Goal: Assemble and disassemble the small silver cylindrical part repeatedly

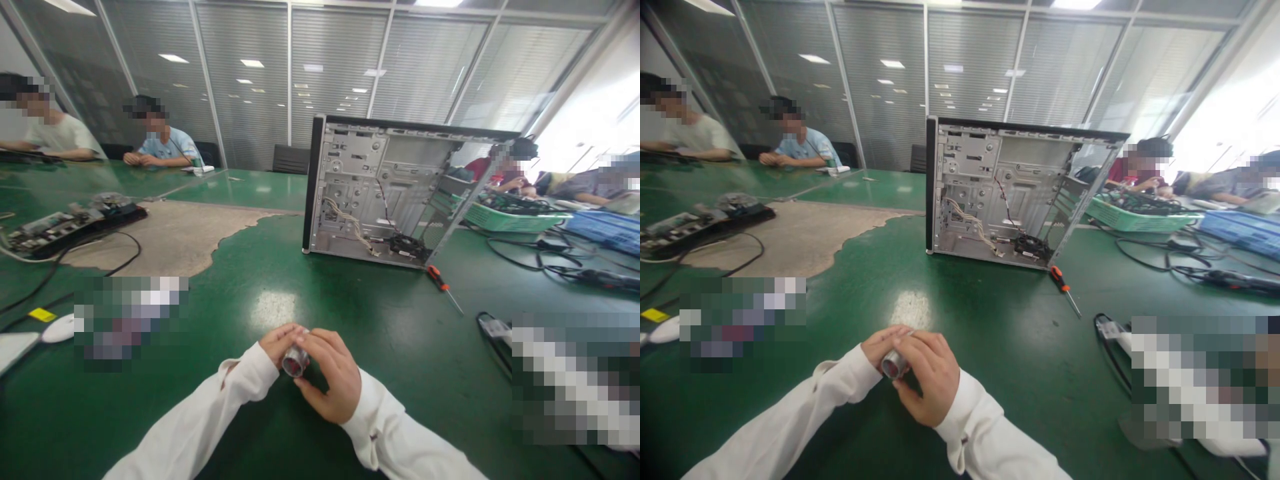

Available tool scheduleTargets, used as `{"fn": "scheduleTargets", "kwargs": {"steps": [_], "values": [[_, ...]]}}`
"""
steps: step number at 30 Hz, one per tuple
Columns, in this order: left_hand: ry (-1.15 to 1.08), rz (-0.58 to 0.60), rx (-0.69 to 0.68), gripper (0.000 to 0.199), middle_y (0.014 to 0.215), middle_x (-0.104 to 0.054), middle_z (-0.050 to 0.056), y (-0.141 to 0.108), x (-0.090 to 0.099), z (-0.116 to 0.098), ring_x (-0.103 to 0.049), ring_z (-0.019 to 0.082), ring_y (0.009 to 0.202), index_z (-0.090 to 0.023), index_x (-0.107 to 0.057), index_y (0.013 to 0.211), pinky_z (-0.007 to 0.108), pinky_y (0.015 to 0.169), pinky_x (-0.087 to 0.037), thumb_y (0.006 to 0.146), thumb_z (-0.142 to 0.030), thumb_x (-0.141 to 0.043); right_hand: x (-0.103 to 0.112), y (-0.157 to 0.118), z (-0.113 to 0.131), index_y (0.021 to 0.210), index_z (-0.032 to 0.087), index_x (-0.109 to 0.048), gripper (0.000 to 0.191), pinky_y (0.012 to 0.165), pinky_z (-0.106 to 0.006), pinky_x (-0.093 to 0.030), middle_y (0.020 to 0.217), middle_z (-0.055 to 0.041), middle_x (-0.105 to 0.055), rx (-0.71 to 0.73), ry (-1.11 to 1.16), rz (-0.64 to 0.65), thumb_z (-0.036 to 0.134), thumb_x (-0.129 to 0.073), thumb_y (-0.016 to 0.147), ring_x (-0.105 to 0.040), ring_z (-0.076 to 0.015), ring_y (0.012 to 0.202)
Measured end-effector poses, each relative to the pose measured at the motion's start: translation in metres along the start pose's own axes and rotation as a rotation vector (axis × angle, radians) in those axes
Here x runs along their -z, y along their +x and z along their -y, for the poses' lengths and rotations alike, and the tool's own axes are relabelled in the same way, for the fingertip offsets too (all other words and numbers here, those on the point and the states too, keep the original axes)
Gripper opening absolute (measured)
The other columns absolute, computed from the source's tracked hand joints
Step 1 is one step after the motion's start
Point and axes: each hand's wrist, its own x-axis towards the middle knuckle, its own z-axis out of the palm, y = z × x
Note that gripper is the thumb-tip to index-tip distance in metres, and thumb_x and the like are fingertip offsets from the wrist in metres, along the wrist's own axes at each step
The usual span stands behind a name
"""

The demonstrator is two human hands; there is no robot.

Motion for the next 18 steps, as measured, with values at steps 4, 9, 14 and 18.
{"fn": "scheduleTargets", "kwargs": {"steps": [4, 9, 14, 18], "values": [[-0.004, -0.021, -0.003, 0.033, 0.055, -0.059, -0.001, 0.004, 0.002, 0.006, -0.054, 0.009, 0.052, -0.01, -0.055, 0.066, 0.019, 0.052, -0.038, 0.052, -0.037, -0.069, 0.0, 0.002, 0.004, 0.117, 0.019, -0.035, 0.051, 0.078, -0.036, -0.038, 0.104, -0.0062, -0.056, 0.066, -0.047, 0.007, 0.014, -0.049, 0.068, -0.046, -0.0196, 0.099], [-0.059, -0.012, 0.089, 0.038, 0.052, -0.06, -0.001, 0.008, 0.011, 0.01, -0.056, 0.011, 0.044, -0.012, -0.052, 0.072, 0.021, 0.045, -0.038, 0.056, -0.044, -0.065, 0.002, 0.003, 0.004, 0.114, 0.019, -0.038, 0.049, 0.076, -0.036, -0.04, 0.099, -0.0061, -0.058, 0.029, -0.061, -0.081, 0.015, -0.052, 0.067, -0.049, -0.0194, 0.093], [-0.106, 0.211, 0.216, 0.04, 0.055, -0.064, 0.004, 0.006, 0.018, 0.001, -0.057, 0.016, 0.039, -0.012, -0.05, 0.077, 0.025, 0.045, -0.04, 0.066, -0.051, -0.05, 0.003, 0.001, 0.0, 0.109, 0.019, -0.04, 0.047, 0.075, -0.036, -0.043, 0.095, -0.0074, -0.057, -0.168, 0.01, -0.278, 0.017, -0.056, 0.066, -0.052, -0.0194, 0.088], [-0.217, 0.206, 0.197, 0.033, 0.072, -0.066, 0.009, 0.003, 0.02, -0.005, -0.062, 0.016, 0.059, -0.011, -0.051, 0.085, 0.028, 0.064, -0.043, 0.075, -0.042, -0.045, -0.001, 0.001, -0.011, 0.109, 0.018, -0.041, 0.044, 0.071, -0.032, -0.047, 0.093, -0.0072, -0.056, -0.369, 0.137, -0.41, 0.018, -0.055, 0.067, -0.055, -0.0168, 0.083]]}}
